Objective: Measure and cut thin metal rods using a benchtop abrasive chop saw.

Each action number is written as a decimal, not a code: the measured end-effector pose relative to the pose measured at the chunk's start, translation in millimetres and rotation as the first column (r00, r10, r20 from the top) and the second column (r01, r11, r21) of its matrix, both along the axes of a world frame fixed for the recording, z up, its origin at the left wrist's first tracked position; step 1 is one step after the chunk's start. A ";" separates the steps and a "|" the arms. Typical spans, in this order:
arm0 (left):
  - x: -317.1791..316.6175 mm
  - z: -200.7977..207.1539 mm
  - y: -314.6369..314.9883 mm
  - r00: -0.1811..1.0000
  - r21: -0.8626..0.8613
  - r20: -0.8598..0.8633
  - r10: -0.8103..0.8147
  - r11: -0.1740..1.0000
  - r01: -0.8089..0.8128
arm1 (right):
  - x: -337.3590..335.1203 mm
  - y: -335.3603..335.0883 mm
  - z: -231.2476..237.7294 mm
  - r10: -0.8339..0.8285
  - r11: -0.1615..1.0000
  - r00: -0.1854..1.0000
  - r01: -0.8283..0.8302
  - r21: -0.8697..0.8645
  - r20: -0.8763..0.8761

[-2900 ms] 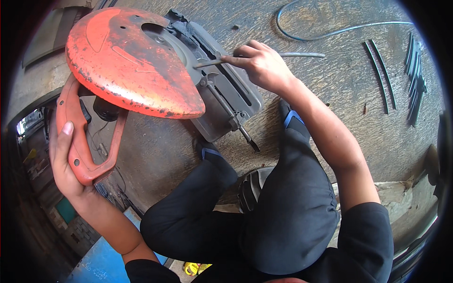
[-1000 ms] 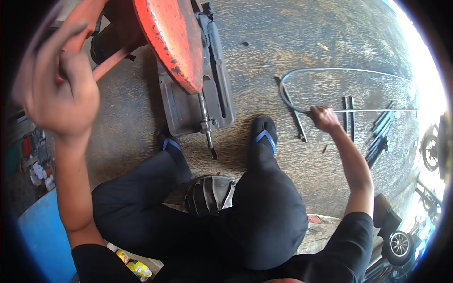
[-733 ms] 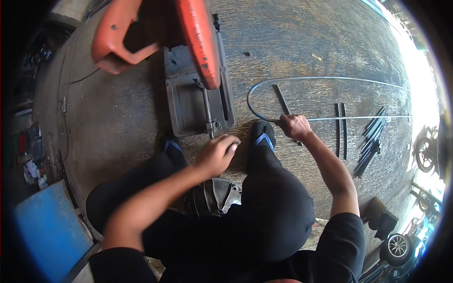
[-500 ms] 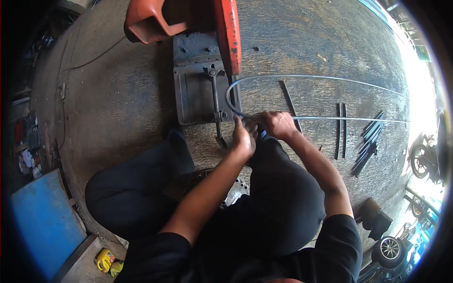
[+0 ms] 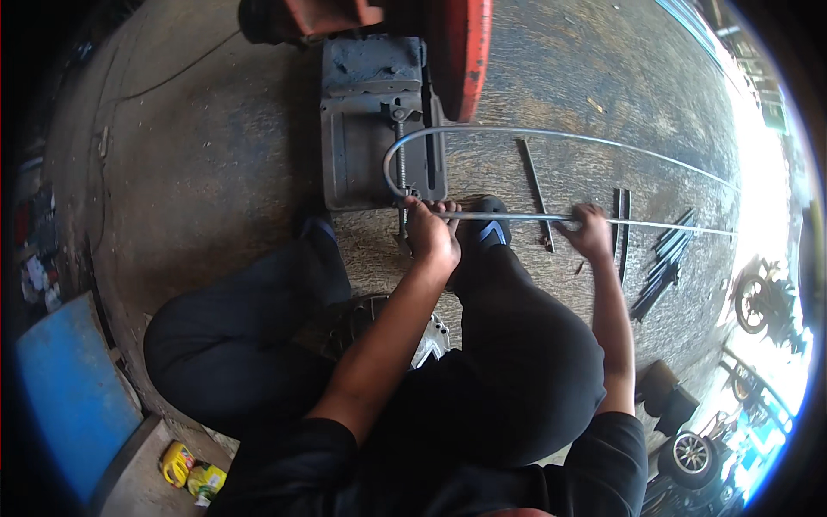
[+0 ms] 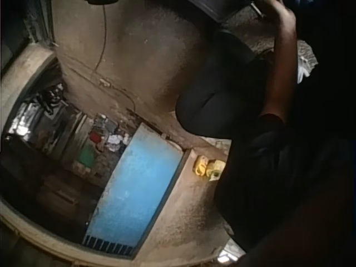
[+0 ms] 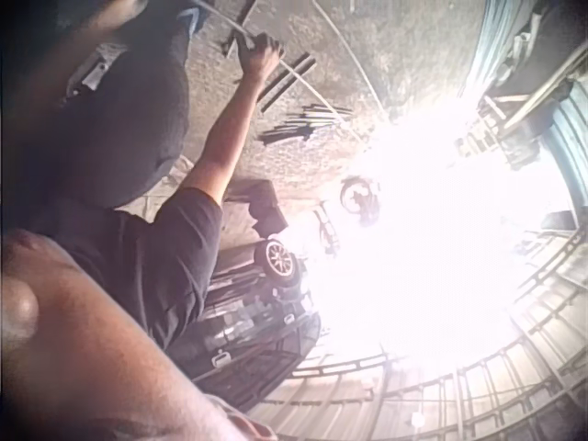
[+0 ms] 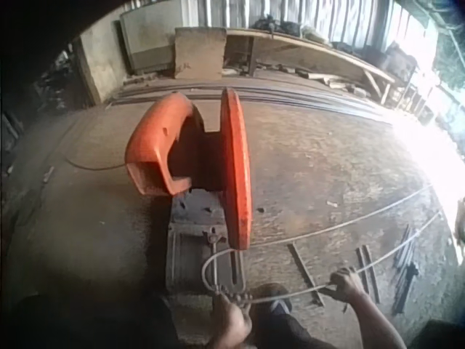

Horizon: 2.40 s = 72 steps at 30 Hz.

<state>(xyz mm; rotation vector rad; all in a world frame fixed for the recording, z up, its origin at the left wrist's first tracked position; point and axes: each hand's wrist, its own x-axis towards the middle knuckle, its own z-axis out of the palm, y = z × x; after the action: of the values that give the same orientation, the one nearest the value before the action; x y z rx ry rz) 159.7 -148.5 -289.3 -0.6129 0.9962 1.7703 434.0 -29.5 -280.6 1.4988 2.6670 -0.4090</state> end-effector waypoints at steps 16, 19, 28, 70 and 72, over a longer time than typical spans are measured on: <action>-73.5 36.5 19.2 0.980 -0.125 -0.163 0.118 0.982 -0.139 | -37.0 11.8 -11.5 -0.128 0.975 0.990 0.114 0.190 0.060; -108.0 37.9 15.7 0.965 -0.063 -0.212 0.153 0.984 -0.170 | -70.4 5.9 -7.6 -0.104 0.971 0.994 0.097 0.219 0.020; -189.1 2.5 24.5 0.961 -0.025 -0.207 0.183 0.981 -0.192 | -145.0 14.3 -21.7 -0.038 0.988 0.999 0.039 0.151 -0.010; -205.9 -81.1 24.2 0.987 -0.284 -0.147 0.060 0.954 -0.101 | -352.0 143.7 254.0 0.195 0.855 0.713 0.213 0.473 -0.674; -202.7 -81.4 20.0 0.983 -0.288 -0.173 0.064 0.951 -0.113 | -352.7 143.2 253.1 0.185 0.865 0.696 0.220 0.451 -0.693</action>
<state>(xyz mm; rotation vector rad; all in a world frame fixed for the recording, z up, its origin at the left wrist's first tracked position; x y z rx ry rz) -43.0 -128.5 -370.6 -0.7185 1.3829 1.7839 81.3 113.7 -27.4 1.7739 3.6242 -0.3690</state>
